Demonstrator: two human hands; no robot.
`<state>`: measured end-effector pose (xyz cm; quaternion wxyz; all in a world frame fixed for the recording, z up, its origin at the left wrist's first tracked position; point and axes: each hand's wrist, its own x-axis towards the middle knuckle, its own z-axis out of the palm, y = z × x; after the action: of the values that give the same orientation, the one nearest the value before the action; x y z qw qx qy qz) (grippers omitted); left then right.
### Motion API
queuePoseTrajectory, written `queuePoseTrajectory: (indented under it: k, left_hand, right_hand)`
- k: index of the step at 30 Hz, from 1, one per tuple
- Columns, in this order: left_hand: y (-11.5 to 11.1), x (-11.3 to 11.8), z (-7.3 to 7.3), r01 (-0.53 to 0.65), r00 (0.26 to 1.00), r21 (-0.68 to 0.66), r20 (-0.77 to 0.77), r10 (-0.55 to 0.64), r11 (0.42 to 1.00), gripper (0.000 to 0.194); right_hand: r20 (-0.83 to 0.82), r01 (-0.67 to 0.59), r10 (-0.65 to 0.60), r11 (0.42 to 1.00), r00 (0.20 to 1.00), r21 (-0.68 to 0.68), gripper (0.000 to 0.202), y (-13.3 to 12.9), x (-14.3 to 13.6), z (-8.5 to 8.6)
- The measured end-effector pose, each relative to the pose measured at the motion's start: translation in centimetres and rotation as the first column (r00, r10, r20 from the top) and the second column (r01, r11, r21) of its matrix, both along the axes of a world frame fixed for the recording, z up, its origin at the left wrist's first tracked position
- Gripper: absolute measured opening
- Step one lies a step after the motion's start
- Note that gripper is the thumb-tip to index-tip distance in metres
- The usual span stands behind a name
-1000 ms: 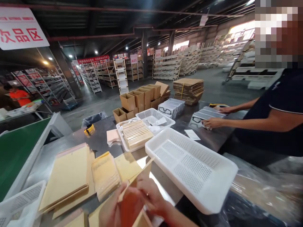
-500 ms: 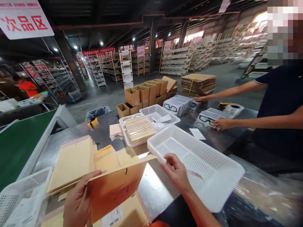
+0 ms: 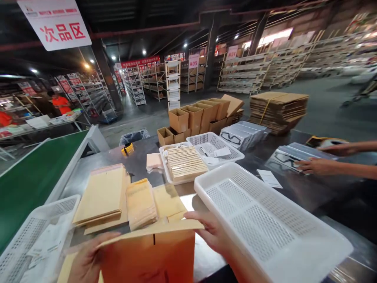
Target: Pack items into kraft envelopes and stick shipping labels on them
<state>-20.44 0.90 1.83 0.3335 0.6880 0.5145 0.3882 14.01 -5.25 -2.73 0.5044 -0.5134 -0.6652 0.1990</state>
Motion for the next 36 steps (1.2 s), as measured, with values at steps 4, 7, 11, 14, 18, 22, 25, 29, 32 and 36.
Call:
queuePoseTrajectory:
  k: [4, 7, 11, 14, 18, 22, 25, 29, 32, 36]
  left_hand:
    - [0.6, -1.7, 1.5, 0.408, 0.911, 0.260, -0.187, -0.368, 0.876, 0.032]
    - [1.3, -2.1, 3.5, 0.667, 0.745, 0.270, -0.248, -0.619, 0.695, 0.036]
    - [0.9, -1.3, 4.9, 0.542, 0.837, 0.224, -0.225, -0.498, 0.810, 0.031]
    - [0.4, 0.3, 4.4, 0.431, 0.902, 0.191, -0.127, -0.413, 0.882, 0.036]
    - [0.5, 2.3, 2.4, 0.181, 0.982, 0.186, 0.013, -0.187, 0.966, 0.018]
    - [0.4, 1.7, 0.7, 0.056, 0.996, 0.076, 0.061, -0.060, 0.996, 0.018]
    - [-0.3, 0.9, 0.2, 0.066, 0.996, 0.073, -0.066, -0.061, 0.995, 0.017]
    - [-1.4, 1.7, -0.2, 0.096, 0.977, 0.258, -0.211, -0.040, 0.961, 0.018]
    - [-2.5, 2.5, 0.0, 0.225, 0.940, 0.337, -0.323, -0.112, 0.914, 0.022]
    - [-4.2, -0.7, 1.3, 0.163, 0.960, 0.314, -0.269, -0.077, 0.935, 0.022]
  right_hand:
    - [-0.084, -0.203, 0.217, 0.968, 0.973, 0.149, 0.025, -0.5, 1.0, 1.6]
    - [-0.098, -0.300, 0.323, 0.933, 0.941, 0.199, 0.026, -0.2, 1.9, 3.1]
    - [-0.179, -0.201, 0.222, 0.971, 0.958, 0.132, 0.032, 0.0, 1.9, 4.0]
    - [-0.208, -0.088, 0.120, 0.984, 0.971, 0.157, 0.026, 0.2, 0.8, 3.7]
    - [-0.255, 0.165, -0.136, 0.982, 0.957, 0.097, 0.023, 1.0, -0.8, 1.9]
    - [-0.258, 0.200, -0.208, 0.978, 0.943, -0.058, 0.032, 2.4, -1.0, -1.3]
    - [-0.092, 0.206, -0.214, 0.974, 0.972, -0.094, 0.040, 4.4, -2.0, -2.4]
    - [0.346, 0.101, -0.214, 0.943, 0.913, 0.318, 0.052, 6.1, -7.6, 1.0]
    - [0.597, -0.389, 0.129, 0.860, 0.792, 0.330, 0.022, 6.8, -12.4, 4.4]
    - [0.676, -0.539, 0.298, 0.824, 0.673, 0.174, 0.023, 9.0, -11.1, 3.6]
